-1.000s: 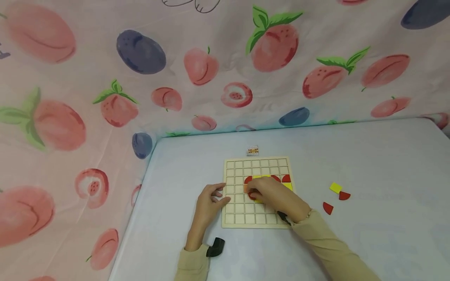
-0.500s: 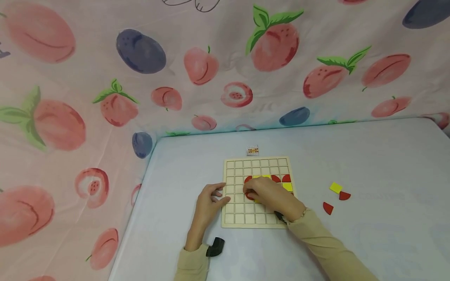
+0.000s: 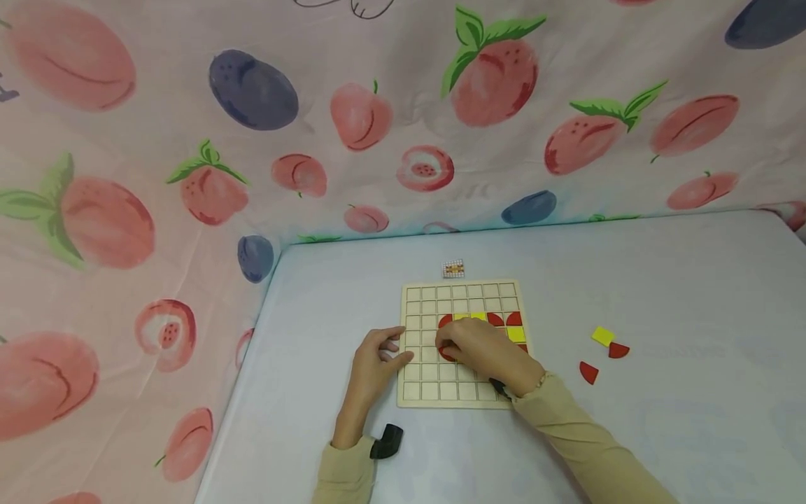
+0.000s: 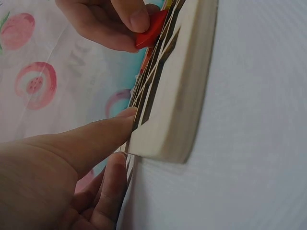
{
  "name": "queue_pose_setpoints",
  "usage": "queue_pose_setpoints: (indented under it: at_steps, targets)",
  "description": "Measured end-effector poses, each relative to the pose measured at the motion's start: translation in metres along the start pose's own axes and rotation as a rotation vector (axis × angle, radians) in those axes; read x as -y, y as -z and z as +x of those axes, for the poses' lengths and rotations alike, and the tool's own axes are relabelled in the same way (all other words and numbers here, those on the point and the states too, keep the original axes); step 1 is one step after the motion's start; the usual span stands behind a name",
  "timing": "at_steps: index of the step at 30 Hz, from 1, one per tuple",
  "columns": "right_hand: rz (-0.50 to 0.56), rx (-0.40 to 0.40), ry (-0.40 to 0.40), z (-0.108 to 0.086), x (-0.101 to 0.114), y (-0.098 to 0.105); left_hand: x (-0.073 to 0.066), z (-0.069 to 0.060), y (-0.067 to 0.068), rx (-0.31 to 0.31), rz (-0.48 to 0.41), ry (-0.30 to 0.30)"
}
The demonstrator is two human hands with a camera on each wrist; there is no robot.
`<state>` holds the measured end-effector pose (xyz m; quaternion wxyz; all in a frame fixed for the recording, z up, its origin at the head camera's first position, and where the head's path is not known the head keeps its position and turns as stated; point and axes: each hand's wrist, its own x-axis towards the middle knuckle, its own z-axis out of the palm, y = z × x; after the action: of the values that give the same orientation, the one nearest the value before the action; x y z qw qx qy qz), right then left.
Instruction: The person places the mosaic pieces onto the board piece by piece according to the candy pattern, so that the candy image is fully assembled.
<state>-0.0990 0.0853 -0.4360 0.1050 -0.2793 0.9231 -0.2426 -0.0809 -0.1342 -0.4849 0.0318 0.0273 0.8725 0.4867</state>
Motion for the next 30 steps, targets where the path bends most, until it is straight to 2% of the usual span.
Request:
queue_pose_setpoints:
  at_steps: [6,9,21,30]
  targets:
    - [-0.049,-0.048,0.077,0.000,-0.004,-0.002,-0.001,0.002,0.000,-0.004,-0.009,-0.002]
    - [-0.048,-0.053,0.088,0.000,-0.006,-0.003,-0.002,0.003,0.000,-0.008,-0.007,0.002]
    - [-0.067,-0.028,0.068,-0.003,-0.006,-0.003,-0.003,0.002,-0.001,-0.011,-0.001,0.005]
    - [-0.068,-0.064,0.031,-0.016,-0.005,0.006,0.000,0.000,-0.001,-0.007,0.006,0.001]
